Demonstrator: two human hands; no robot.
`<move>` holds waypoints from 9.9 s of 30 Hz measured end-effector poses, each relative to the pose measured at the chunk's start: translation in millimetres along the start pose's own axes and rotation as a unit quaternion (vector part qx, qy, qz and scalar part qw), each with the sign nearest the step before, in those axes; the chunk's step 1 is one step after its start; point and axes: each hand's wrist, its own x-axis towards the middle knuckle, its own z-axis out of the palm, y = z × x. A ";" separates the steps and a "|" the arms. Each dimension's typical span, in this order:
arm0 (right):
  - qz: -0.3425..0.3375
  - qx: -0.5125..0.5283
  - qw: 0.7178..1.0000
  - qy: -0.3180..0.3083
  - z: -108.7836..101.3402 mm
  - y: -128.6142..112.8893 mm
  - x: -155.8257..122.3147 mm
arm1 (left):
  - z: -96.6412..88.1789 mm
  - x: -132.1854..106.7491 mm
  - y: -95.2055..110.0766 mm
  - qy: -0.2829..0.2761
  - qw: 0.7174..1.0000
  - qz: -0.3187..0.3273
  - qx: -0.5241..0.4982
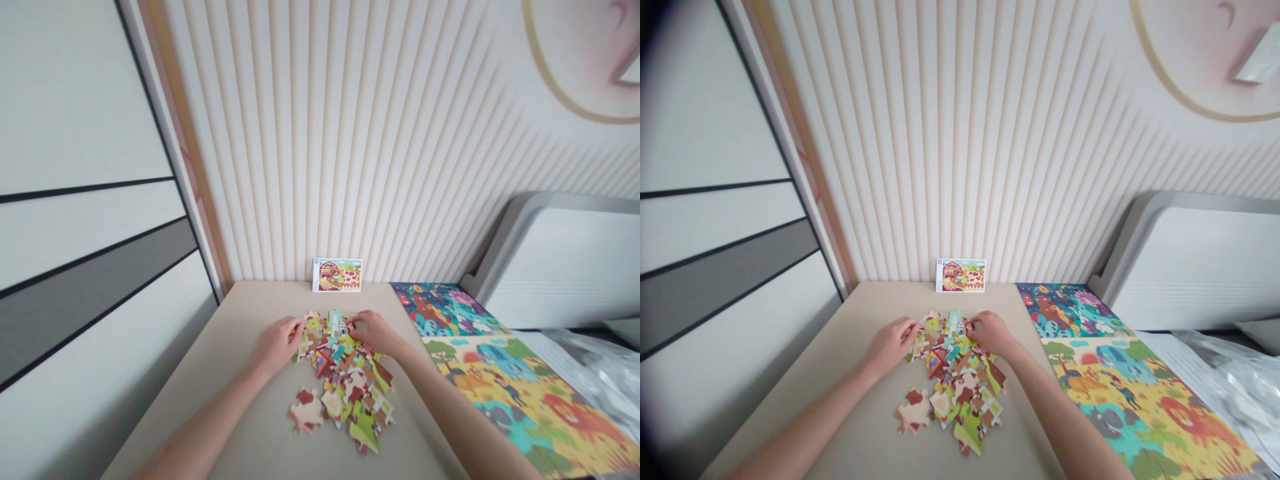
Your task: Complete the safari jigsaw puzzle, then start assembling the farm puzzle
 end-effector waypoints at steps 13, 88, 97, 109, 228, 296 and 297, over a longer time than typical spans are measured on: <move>0.130 0.506 0.847 0.104 -7.5 -27.3 -36.7 | 6.6 0.5 11.0 -0.031 0.993 0.100 0.058; 0.122 0.328 0.921 0.168 -11.5 29.1 -16.3 | 27.0 -10.6 32.7 -0.023 0.897 -0.201 -0.394; 0.141 0.239 0.938 0.206 -13.9 23.8 -19.2 | 26.9 -9.9 35.0 -0.026 0.895 -0.199 -0.399; 0.146 0.021 0.975 0.163 -29.4 42.9 -29.3 | 23.9 -9.5 37.9 -0.033 0.892 -0.208 -0.399; 0.003 -0.078 0.997 0.019 18.9 -28.8 4.9 | 30.6 -8.4 24.9 0.044 0.897 -0.195 -0.394; 0.117 0.043 0.979 0.163 -44.5 23.8 -17.3 | 31.8 -11.0 24.7 -0.006 0.902 -0.183 -0.392; 0.111 -0.002 0.981 0.157 -44.6 22.2 -18.4 | 32.0 -11.1 24.4 -0.005 0.902 -0.182 -0.391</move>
